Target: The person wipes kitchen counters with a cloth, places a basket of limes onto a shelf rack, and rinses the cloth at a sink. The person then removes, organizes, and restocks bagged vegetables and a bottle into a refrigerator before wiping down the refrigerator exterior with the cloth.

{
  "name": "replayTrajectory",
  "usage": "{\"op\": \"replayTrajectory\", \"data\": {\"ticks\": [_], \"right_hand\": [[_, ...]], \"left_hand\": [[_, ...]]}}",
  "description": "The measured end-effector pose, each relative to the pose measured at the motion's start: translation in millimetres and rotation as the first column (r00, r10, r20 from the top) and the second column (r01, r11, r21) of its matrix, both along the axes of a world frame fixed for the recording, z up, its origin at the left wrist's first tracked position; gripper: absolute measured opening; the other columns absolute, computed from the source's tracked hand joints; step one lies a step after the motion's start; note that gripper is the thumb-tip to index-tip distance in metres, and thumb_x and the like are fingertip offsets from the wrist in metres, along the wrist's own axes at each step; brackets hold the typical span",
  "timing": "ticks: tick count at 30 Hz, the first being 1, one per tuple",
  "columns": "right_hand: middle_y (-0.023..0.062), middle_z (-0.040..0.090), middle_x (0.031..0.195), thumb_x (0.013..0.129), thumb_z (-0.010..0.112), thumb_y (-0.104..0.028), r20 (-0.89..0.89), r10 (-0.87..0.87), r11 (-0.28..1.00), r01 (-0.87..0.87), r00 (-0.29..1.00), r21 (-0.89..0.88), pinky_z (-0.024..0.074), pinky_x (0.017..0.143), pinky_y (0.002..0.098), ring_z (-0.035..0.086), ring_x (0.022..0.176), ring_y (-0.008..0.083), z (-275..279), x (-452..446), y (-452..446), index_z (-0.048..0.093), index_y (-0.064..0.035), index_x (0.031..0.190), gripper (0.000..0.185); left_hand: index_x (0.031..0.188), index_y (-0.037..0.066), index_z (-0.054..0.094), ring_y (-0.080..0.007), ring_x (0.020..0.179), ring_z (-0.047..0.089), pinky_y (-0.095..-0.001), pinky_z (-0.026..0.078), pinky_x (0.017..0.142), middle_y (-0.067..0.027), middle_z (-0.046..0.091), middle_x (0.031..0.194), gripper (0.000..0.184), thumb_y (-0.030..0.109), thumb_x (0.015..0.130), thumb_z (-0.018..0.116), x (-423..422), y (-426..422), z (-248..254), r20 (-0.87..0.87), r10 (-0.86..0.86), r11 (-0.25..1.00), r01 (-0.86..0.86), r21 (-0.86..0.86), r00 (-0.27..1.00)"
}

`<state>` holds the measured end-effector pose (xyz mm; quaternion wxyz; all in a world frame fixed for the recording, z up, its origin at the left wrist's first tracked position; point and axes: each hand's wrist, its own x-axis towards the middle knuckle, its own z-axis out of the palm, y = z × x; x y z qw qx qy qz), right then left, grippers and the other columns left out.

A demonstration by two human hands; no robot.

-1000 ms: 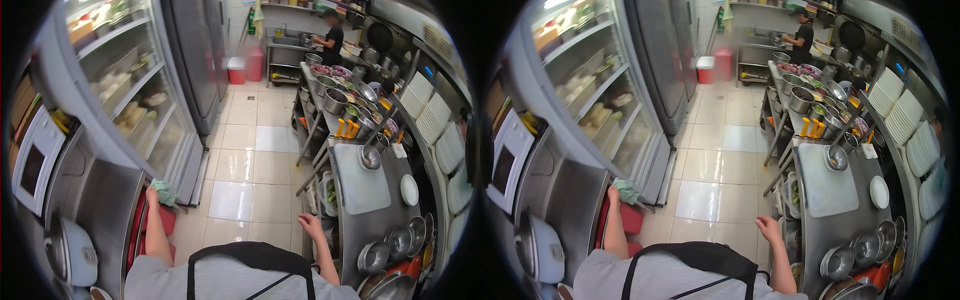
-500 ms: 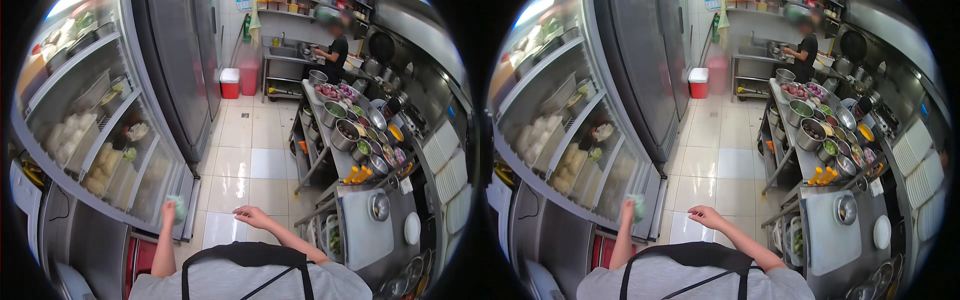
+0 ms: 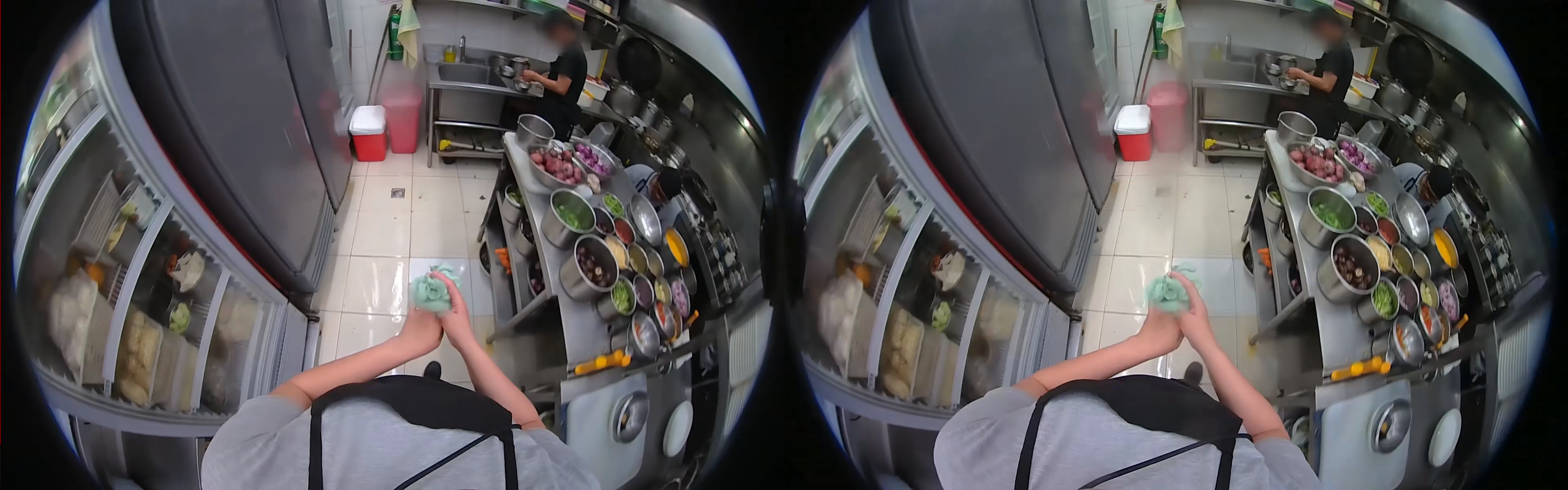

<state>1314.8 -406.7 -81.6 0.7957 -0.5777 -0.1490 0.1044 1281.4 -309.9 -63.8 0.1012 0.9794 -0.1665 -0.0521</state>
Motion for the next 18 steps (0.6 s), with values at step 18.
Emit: {"op": "replayTrajectory", "data": {"ticks": [18], "right_hand": [[-0.001,0.054,0.077,0.091,0.04,-0.031,-0.078,0.357,0.928,-0.363,0.931,-0.082,0.0389,0.047,0.0205,0.047,0.059,0.0048,-34,402,160,0.052,-0.0045,0.099,0.03]], "left_hand": [[0.118,0.005,0.05,-0.0199,0.113,0.044,-0.032,0.041,0.088,-0.0147,0.048,0.12,0.039,0.009,0.079,0.056,312,251,-30,-0.449,0.007,-0.068,-0.448,-0.892,0.893]]}}
